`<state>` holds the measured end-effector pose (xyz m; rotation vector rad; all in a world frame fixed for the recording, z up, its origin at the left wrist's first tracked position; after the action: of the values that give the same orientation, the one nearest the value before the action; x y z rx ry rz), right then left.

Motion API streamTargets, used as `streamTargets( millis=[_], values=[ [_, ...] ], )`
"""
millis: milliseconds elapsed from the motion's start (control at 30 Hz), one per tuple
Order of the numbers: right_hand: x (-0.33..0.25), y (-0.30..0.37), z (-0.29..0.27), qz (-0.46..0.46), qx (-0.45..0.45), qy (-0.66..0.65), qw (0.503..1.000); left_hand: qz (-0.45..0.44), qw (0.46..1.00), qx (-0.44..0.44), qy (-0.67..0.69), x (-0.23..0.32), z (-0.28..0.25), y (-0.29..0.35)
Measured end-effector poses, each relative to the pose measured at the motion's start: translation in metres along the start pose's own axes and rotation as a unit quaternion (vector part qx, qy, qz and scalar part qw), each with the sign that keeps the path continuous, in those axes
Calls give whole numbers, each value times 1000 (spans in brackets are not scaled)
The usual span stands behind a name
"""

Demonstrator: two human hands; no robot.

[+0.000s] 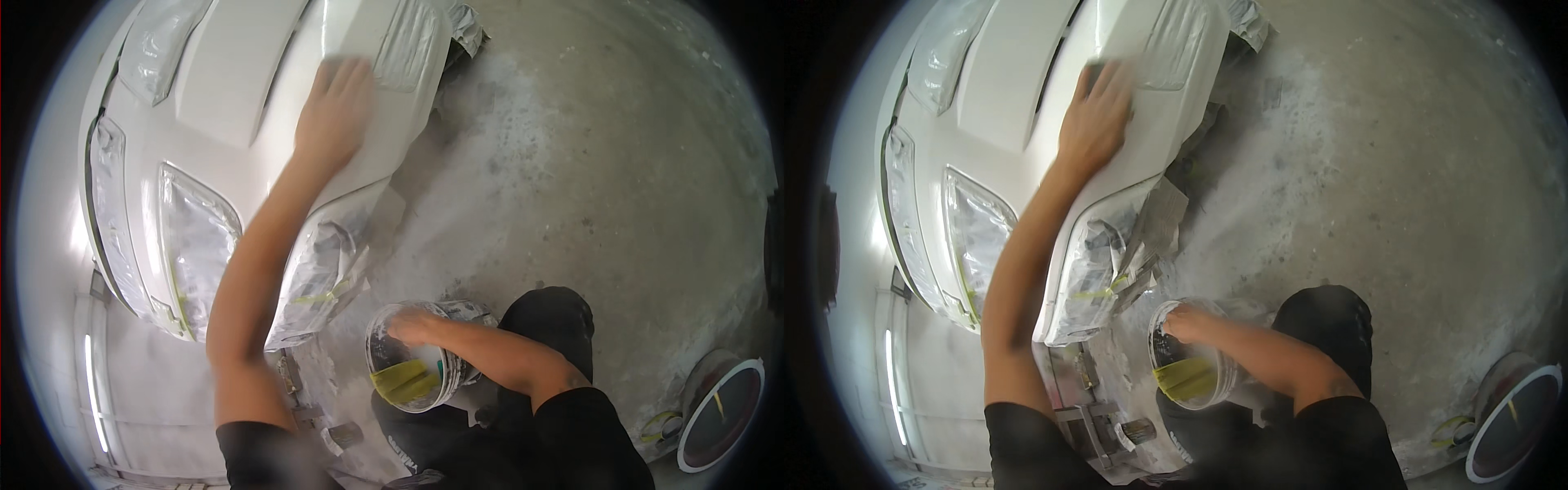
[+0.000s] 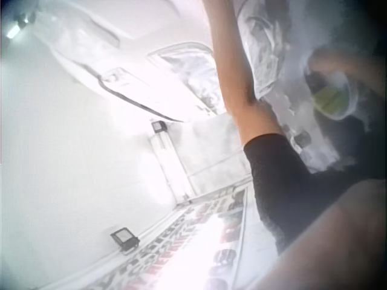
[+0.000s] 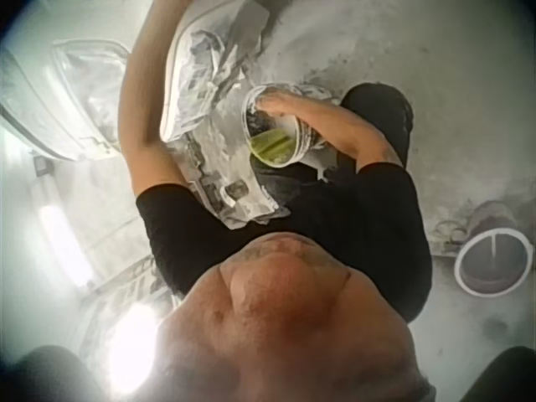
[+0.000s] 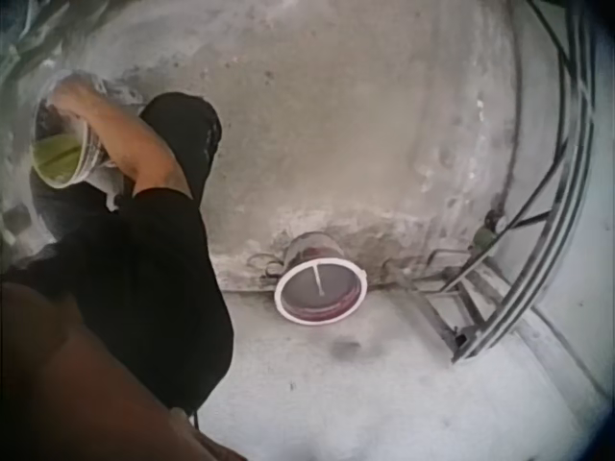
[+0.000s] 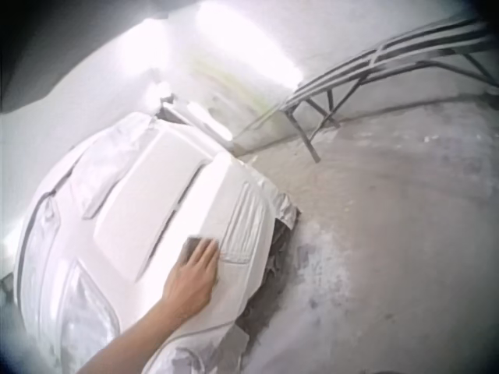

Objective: Wet sanding the front bumper of a vehicle using a sanding block and water from a bucket.

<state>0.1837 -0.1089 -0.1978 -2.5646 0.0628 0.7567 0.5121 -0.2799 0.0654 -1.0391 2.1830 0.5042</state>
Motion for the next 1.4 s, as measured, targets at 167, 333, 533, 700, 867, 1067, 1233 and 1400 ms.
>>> streamTargets(
  millis=[167,333,533,700,867,1067,1233,1400],
  values=[
    [12,7,4,18,-45,21,999,-14,997,-25,74,7,4,56],
    [-4,-9,5,7,-13,11,1000,-20,999,31,-28,-22,1,-36],
    [19,6,9,-10,-1,-2,1000,-111,991,13,72,17,12,90],
    [0,-7,3,-15,9,-6,1000,-75,995,59,3,-4,-5,43],
    [9,-3,20,21,31,-29,999,-77,992,98,18,2,-6,16],
    [8,-5,25,-17,-40,1,999,-128,990,4,51,19,11,98],
    [5,-10,14,13,97,-20,995,-88,992,82,30,5,7,-15],
    [21,-11,25,35,-44,-5,998,-101,994,-9,42,36,24,97]
  ],
)
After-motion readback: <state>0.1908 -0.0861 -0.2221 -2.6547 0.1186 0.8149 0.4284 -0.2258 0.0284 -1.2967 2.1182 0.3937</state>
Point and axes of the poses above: each hand's wrist, its own y-axis away from the middle knuckle, its own z-axis out of the palm, x = y × z, the point moved 10 cm from there along -y, towards the middle knuckle, and after that the axes turned 15 degrees about y, right-handed, at the moved point
